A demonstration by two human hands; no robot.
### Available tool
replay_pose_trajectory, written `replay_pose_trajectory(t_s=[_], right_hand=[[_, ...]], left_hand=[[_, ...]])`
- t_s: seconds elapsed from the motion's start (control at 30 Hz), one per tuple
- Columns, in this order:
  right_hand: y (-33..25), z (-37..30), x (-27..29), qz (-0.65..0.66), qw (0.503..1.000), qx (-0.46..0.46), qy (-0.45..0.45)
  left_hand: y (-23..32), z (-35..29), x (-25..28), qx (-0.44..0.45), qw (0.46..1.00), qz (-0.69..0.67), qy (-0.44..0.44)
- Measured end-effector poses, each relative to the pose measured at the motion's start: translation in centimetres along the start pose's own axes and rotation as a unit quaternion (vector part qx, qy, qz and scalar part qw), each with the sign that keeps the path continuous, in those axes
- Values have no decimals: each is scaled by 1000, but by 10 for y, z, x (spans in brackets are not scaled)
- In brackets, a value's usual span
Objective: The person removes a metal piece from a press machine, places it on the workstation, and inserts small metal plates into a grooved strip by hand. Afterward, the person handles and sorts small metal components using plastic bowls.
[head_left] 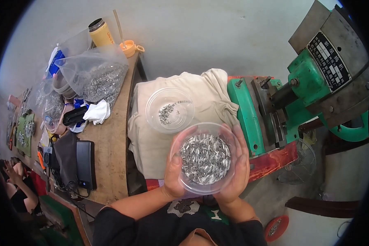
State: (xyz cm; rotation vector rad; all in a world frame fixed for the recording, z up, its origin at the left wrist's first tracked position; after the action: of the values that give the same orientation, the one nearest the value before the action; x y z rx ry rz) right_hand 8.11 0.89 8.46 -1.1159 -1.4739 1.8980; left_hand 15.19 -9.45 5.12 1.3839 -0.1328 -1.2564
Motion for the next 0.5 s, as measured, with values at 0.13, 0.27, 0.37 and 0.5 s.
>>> replay_pose_trajectory(t_s=[0.13,0.27,0.37,0.5], right_hand=[[4,5,2,5,999,-31,9],[-2,3,3,-22,999,23,-7],[3,4,3,-23,1000,-21,2],[-1,7,2,-31,999,-12,2]], left_hand=[[-3,0,3,0,1000,9,-2],[-2,1,-3,6,1000,-16,-13],[-4,3,2,9,1000,5,6],[0,2,-4,-6,1000,-9,-22]])
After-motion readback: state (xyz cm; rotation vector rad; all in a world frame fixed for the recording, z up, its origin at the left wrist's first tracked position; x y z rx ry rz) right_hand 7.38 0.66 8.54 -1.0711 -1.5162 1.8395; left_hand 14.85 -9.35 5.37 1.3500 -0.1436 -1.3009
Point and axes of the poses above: each hand's wrist, its own z-axis towards the middle knuckle, its own x-axis out of the back of the hand, y = z × x, the point moved 10 cm from there along z, towards the middle knuckle, and after that the axes turned 12 degrees about -x, right-handed, at the moved point
